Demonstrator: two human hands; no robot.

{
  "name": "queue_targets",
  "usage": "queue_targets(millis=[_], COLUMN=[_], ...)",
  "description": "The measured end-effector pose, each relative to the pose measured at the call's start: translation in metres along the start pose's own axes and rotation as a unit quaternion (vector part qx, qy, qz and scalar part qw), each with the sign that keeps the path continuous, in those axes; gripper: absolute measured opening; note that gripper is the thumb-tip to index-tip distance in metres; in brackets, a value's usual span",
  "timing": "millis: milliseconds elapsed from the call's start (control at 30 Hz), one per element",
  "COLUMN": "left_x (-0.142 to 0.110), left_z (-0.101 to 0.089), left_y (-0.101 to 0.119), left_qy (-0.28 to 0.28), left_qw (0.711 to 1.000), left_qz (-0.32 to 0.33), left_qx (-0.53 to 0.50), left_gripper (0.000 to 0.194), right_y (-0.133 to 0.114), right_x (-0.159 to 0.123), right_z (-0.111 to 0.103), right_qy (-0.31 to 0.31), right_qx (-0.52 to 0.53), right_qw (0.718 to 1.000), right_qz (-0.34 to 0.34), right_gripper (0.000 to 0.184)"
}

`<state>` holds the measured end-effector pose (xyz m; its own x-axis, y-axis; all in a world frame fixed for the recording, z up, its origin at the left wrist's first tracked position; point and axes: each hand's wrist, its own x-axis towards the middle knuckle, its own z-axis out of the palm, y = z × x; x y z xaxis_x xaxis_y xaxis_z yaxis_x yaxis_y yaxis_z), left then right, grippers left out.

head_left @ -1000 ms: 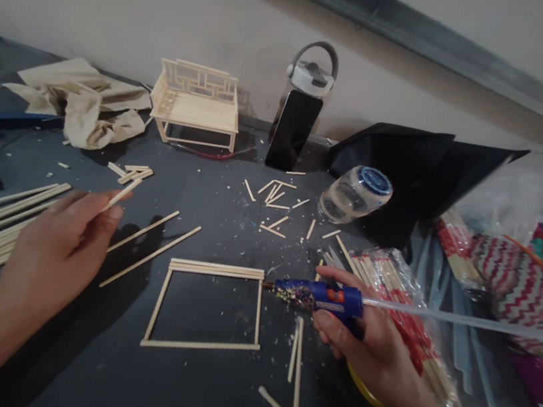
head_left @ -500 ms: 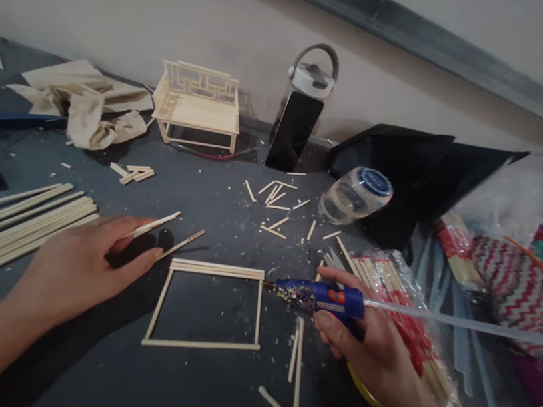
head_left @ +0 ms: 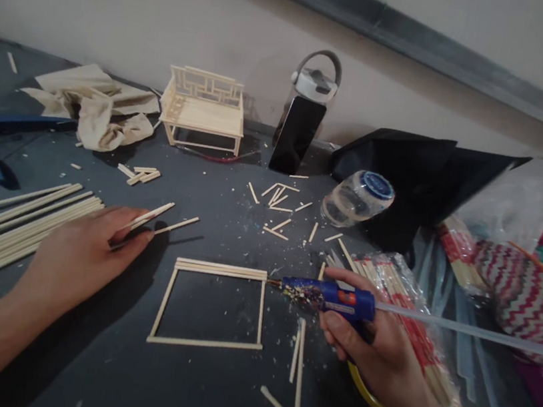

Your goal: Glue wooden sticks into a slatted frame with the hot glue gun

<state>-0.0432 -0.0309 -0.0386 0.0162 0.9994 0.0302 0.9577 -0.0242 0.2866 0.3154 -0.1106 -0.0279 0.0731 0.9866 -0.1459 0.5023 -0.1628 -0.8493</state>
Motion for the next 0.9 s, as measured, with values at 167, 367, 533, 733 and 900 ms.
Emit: queue_targets(millis=[167,367,533,733,900], left_x=[-0.003,-0.005,-0.005,-0.007,-0.007], left_z=[0.001,0.006,0.010,0.010,0.010], left_y=[-0.002,0.001,0.002,0.000,-0.001], left_qy=[0.084,0.085,0.073,0.081,0.071], left_qw=[0.996,0.993,0.986,0.981,0.979], left_qz=[0.002,0.005,0.020,0.024,0.027], left_qx=[-0.022,-0.085,-0.150,-0.176,-0.187], left_gripper=[0.035,0.032,0.029,0.027,0.025], right_y=[-0.007,-0.034,-0.062,-0.076,-0.074], right_x=[-0.003,-0.019,-0.020,0.000,0.006], right_z=[-0.004,0.002,0.030,0.077,0.098], right_qy=[-0.003,0.023,-0.058,-0.122,-0.130], right_qx=[0.091,0.256,0.177,0.096,0.082], right_qw=[0.996,0.966,0.981,0.987,0.988], right_qz=[0.012,0.005,0.047,0.037,0.014], right_gripper=[0.053,0.054,0.052,0.049,0.048])
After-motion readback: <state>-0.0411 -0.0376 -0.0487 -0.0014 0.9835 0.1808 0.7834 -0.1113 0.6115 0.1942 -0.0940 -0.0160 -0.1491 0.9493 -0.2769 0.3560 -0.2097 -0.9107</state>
